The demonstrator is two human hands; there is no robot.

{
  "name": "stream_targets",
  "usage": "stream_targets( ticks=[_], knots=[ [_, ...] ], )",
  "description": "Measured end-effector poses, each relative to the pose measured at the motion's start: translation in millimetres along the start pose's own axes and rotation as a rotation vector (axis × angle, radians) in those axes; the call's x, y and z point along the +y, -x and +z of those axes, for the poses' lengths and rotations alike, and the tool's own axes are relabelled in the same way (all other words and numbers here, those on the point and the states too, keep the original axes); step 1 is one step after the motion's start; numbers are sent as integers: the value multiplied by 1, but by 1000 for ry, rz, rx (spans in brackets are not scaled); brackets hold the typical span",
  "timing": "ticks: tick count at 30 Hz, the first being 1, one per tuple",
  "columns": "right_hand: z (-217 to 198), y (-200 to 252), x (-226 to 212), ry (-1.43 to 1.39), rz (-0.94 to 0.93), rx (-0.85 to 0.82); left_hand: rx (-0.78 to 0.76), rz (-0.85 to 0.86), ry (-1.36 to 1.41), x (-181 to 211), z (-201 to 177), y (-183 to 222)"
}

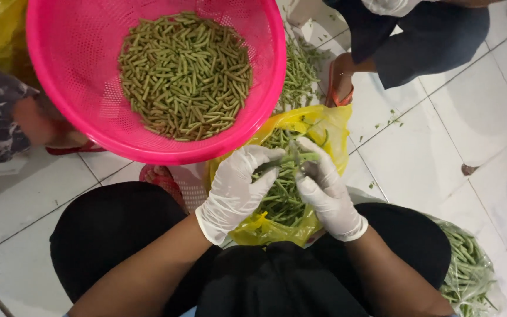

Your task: Trimming the ends of green beans with a knife and collecting them in a basket.

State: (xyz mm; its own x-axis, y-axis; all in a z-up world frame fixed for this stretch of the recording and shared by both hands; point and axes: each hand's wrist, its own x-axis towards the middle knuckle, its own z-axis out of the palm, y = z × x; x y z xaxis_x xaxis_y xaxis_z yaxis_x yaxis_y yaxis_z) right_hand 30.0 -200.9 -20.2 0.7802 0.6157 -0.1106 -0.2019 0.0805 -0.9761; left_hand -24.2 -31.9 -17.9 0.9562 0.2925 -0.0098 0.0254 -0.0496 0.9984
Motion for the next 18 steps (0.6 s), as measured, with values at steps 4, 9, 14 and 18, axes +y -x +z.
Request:
stream_targets(
  ticks=[4,9,14,18],
  knots=[
    [6,-4,1,94,-32,18,29,59,-28,8,-7,5],
    [10,-1,12,17,-62,97,32,215,-235,25,-15,12],
    [7,-11,4,-201,-23,-9,28,164,-89,14,-8,11],
    [-15,-7,28,-794,148,-361,-7,83,114,9,-4,7]
  ],
)
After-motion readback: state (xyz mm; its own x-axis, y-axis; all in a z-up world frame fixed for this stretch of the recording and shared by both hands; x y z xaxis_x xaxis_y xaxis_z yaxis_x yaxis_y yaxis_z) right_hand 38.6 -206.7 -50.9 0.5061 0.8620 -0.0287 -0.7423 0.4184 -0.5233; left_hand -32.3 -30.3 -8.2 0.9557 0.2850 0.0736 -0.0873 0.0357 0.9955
